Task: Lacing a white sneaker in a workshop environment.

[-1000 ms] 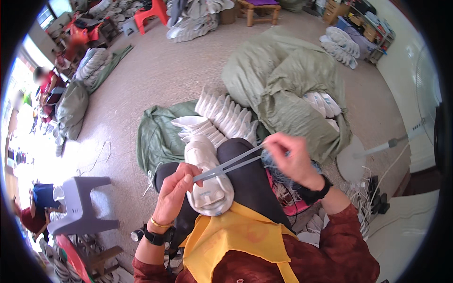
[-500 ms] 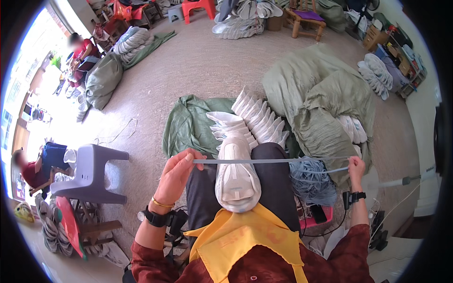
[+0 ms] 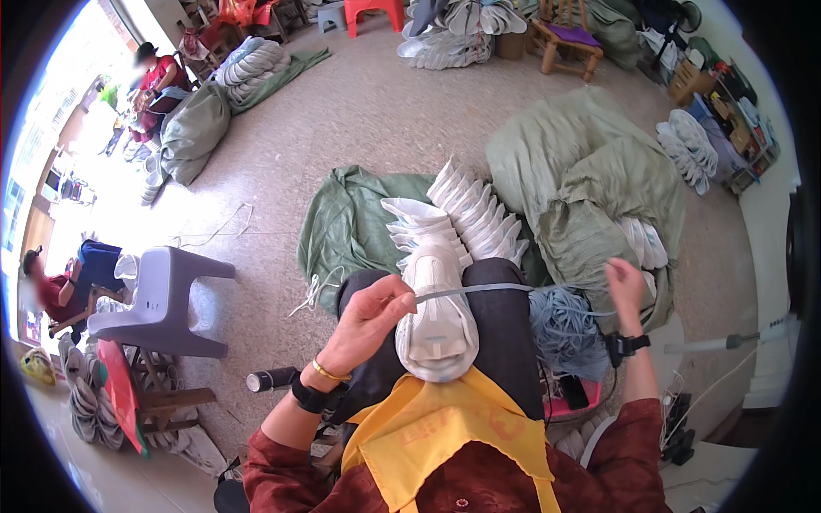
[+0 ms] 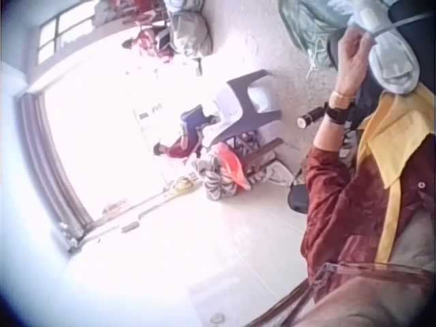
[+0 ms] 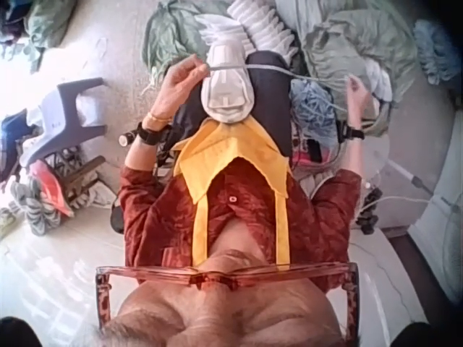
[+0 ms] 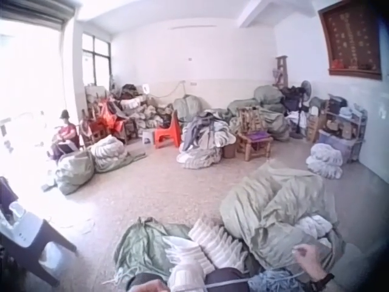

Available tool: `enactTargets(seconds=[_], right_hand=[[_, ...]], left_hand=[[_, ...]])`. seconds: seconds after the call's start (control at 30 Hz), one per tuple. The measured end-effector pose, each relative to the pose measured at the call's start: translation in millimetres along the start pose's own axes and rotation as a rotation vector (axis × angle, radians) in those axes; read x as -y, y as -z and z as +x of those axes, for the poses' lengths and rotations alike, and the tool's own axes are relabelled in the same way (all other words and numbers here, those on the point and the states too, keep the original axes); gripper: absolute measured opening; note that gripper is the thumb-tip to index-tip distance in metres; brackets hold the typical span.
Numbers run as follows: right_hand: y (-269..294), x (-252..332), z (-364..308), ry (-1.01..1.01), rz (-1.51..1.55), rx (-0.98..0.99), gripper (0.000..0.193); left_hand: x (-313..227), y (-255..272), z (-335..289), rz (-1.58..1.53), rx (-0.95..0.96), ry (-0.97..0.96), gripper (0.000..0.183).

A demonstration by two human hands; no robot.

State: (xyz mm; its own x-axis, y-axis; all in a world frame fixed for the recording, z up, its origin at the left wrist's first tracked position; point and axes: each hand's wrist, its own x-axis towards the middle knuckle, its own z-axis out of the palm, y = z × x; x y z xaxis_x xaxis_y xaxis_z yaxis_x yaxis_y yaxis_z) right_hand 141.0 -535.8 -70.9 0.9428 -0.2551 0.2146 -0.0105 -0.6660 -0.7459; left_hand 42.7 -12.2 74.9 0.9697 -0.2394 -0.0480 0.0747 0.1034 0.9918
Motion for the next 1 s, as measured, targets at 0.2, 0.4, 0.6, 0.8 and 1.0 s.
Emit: enactTargets(seconds=[0.2,0.4,0.6,0.8,1.0], right_hand=[[-62,269,-58,0.027,0.569,0.841,0.025],[-99,300,-74,-0.004,0.789,1.102,0.016],[-100,295,-76,0.04,0.548,1.111,0.007],[-110,281,-81,0.25,0.352,0.917,0.01],[-118,272,-93,0.261,0.28,0.802,0.012]], left_hand=[[15,-12,9,0.117,0.09,-0.009,0.019],[21,-13,15,0.206,0.028,-0.039,0.015],[43,-6,12,0.233,0.022,0.017,0.014],[52,-15,8,0.505,-0.259,-0.199,0.019],[72,-11,1,0.44,-0.276,-0.08,0.025]])
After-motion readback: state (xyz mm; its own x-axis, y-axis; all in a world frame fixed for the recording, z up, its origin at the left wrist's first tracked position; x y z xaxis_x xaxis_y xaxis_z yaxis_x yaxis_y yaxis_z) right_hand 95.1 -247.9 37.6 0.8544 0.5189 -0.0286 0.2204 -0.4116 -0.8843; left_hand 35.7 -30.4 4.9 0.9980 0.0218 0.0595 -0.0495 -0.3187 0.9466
